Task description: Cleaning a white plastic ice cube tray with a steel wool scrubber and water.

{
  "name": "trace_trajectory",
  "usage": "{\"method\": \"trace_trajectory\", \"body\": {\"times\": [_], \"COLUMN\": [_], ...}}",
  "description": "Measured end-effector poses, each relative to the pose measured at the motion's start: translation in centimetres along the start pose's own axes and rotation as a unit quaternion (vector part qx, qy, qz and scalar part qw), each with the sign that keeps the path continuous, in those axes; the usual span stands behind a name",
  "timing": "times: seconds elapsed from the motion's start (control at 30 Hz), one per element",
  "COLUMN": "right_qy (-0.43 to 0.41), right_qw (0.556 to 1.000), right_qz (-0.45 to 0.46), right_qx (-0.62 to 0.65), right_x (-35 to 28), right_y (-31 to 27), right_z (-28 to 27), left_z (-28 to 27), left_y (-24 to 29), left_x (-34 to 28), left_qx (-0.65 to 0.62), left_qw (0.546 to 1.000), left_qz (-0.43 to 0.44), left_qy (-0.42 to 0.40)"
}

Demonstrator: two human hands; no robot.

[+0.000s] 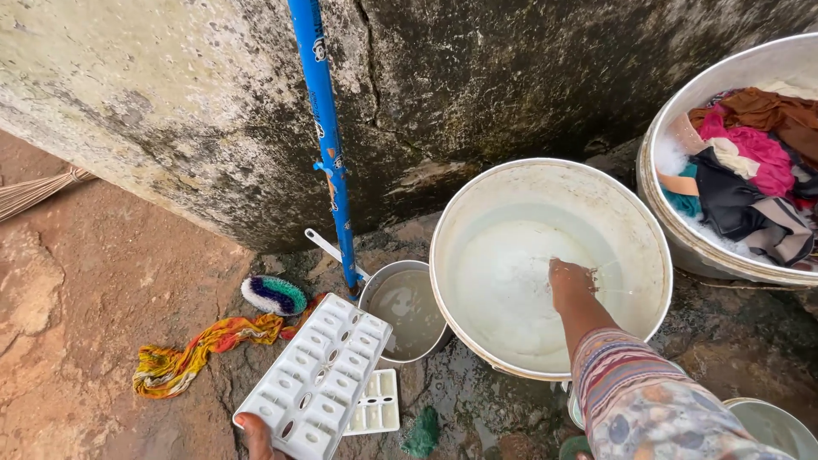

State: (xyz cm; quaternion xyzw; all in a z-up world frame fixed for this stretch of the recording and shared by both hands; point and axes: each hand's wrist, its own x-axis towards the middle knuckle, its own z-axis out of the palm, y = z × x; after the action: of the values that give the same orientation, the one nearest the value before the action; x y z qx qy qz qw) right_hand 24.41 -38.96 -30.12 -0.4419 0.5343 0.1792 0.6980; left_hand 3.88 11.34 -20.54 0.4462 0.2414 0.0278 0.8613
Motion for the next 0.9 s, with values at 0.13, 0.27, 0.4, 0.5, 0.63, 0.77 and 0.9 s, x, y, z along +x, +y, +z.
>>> {"method": "trace_trajectory", "body": {"times": [0.13, 0.27, 0.4, 0.5, 0.63, 0.77, 0.9], "right_qy": [-0.335, -0.664, -0.663, -0.427, 0.013, -0.333, -0.606], "right_qw": [0.935, 0.741, 0.731, 0.897, 0.998, 0.930, 0.795], "right_qz": [-0.027, -0.012, -0.053, -0.113, -0.013, 0.061, -0.017], "right_qx": [0.112, -0.098, -0.154, -0.024, 0.057, 0.143, 0.042], "right_x": [-5.5, -22.5, -20.5, -7.0, 6.6, -1.5, -17.6], "right_y": [1.7, 3.0, 0.4, -1.9, 0.6, 0.4, 1.9], "right_z": [2.8, 12.3, 11.2, 6.1, -3.0, -2.7, 8.2], "left_z": [12.9, 14.5, 16.0, 17.4, 16.5, 17.5, 16.8], "left_y": [3.1, 1.8, 1.5, 3.2, 4.1, 4.5, 3.3], "left_x": [-0.5, 2.0, 2.5, 1.1, 1.0, 0.8, 1.7], "left_qx": [-0.001, -0.033, -0.056, -0.019, 0.002, 0.023, 0.008], "left_qw": [0.999, 0.997, 0.993, 0.999, 0.995, 0.987, 0.988], "left_qz": [-0.017, -0.066, -0.088, -0.050, -0.081, -0.115, -0.123], "left_qy": [0.035, 0.030, -0.048, 0.001, 0.065, 0.108, 0.098]}}
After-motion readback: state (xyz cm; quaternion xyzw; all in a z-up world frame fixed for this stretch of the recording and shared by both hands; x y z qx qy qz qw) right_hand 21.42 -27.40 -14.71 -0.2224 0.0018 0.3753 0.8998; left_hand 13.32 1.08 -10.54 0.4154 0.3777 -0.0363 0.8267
